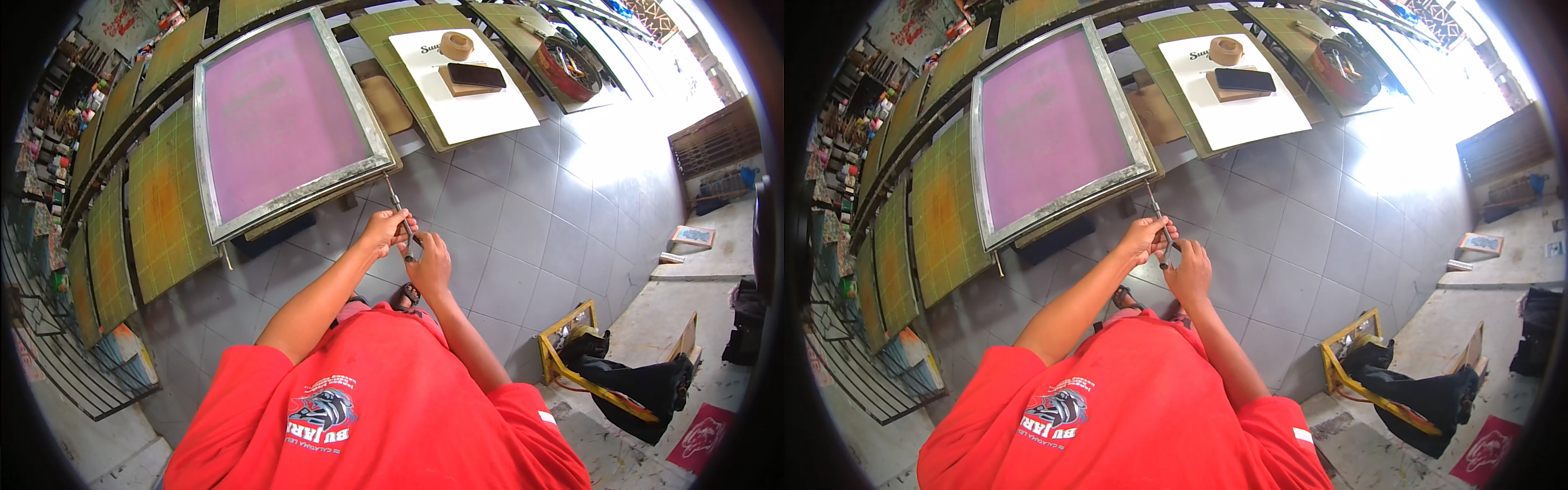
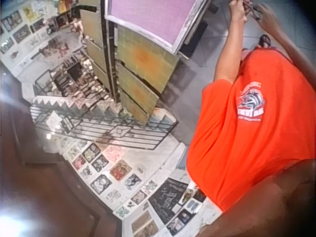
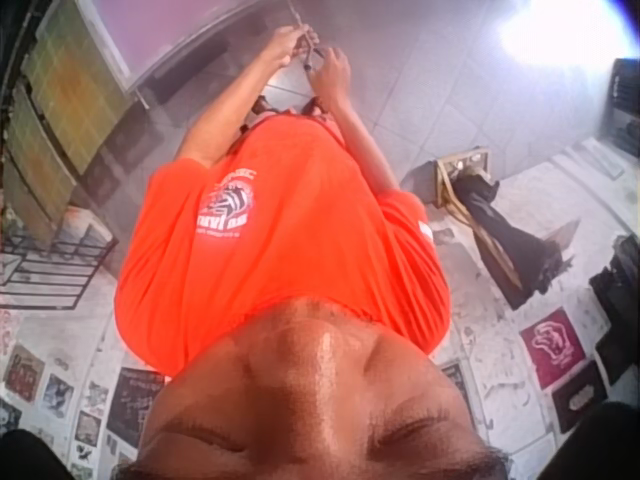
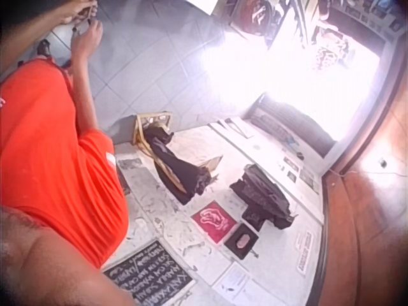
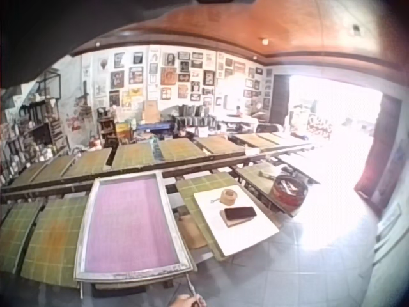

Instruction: The person uses an allen key to adjust the tensioning screws on a screen printing frame, then places the tool into a circular metal container.

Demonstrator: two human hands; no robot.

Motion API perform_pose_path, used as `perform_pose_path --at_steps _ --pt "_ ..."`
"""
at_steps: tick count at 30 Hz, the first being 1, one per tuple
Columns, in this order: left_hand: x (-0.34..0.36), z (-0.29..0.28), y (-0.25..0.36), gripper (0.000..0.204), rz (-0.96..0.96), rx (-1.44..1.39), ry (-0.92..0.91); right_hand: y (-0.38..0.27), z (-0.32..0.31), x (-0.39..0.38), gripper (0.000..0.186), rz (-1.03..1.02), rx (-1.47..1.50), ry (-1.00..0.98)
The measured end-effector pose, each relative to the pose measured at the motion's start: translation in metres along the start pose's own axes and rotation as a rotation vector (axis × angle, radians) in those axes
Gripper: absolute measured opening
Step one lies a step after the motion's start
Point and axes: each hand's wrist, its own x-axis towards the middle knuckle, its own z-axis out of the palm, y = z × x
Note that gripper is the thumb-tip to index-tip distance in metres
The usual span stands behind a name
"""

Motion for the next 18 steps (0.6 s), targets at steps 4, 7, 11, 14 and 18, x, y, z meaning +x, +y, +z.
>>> perform_pose_path --at_steps 4,7,11,14,18 --pt "-0.001 0.003 0.001 0.018 -0.001 -0.014 0.025 0.011 0.01 0.012 0.037 0.349 0.415 -0.128" --pt "-0.003 0.007 0.006 0.018 -0.012 -0.008 0.007 0.03 0.022 0.018 0.047 1.025 1.206 -0.331" --pt "-0.003 0.002 0.005 0.018 -0.025 0.054 -0.034 0.038 0.035 0.016 0.046 1.367 1.67 -0.493" --pt "0.002 -0.002 0.004 0.019 -0.003 0.082 -0.034 0.036 0.038 0.012 0.042 1.309 1.67 -0.452" --pt "-0.002 0.007 0.005 0.021 -0.003 0.045 -0.01 0.007 0.016 -0.021 0.043 0.462 0.542 -0.103"
